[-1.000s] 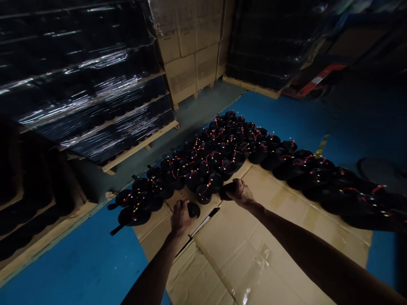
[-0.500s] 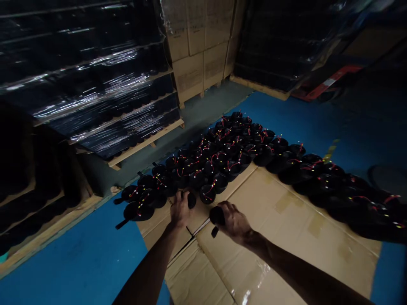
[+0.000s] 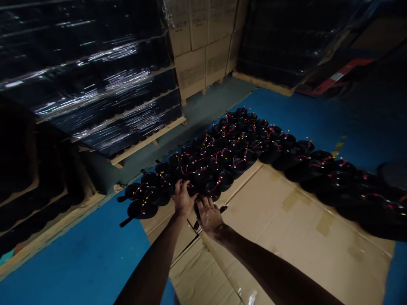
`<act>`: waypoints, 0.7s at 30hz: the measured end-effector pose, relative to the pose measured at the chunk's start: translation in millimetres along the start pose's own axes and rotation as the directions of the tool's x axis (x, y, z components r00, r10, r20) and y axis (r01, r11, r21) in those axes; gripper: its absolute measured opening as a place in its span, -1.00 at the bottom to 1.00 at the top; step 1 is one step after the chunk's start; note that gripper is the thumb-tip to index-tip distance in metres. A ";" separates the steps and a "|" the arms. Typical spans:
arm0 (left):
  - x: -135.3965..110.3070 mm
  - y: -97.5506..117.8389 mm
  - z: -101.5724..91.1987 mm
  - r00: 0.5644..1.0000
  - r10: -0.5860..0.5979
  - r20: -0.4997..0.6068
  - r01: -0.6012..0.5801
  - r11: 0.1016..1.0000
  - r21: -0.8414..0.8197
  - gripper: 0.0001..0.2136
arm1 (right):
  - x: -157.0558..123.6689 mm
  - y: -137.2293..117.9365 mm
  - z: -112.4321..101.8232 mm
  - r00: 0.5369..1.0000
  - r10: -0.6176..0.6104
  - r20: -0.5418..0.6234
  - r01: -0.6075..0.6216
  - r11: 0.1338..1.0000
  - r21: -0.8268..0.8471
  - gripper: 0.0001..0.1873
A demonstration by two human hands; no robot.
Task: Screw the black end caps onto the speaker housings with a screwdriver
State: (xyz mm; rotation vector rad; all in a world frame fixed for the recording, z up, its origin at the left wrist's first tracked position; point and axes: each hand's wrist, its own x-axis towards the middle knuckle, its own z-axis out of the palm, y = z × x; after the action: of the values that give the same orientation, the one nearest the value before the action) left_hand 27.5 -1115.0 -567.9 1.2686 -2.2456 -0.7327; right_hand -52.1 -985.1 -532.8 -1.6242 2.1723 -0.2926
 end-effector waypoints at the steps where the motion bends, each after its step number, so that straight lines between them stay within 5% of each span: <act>1: -1.4 -2.0 -0.9 1.000 -0.006 -0.003 0.006 1.000 -0.027 -0.44 | 0.4 -3.3 0.2 1.000 0.005 -0.006 -0.005 1.000 -0.006 -0.33; 14: -37.5 -7.5 -11.7 0.980 -0.194 0.031 0.196 0.948 -0.250 -0.36 | 22.2 -11.4 16.4 0.995 0.086 -0.046 -0.089 0.994 -0.071 -0.38; 18: -92.3 -4.4 -44.6 0.953 -0.298 0.058 0.303 0.916 -0.262 -0.44 | 6.2 -10.6 15.6 0.993 0.010 -0.119 -0.012 1.000 -0.020 -0.20; 21: -161.2 -6.2 -81.9 0.930 -0.364 0.058 0.367 0.899 -0.239 -0.50 | -37.9 1.7 25.0 0.952 -0.035 -0.303 0.046 0.999 0.028 -0.35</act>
State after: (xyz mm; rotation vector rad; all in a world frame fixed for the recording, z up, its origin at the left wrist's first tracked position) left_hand 158.0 -995.4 -530.5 1.5781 -1.8664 -1.1196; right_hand -33.5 -946.6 -548.3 -1.6994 2.3398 -0.6251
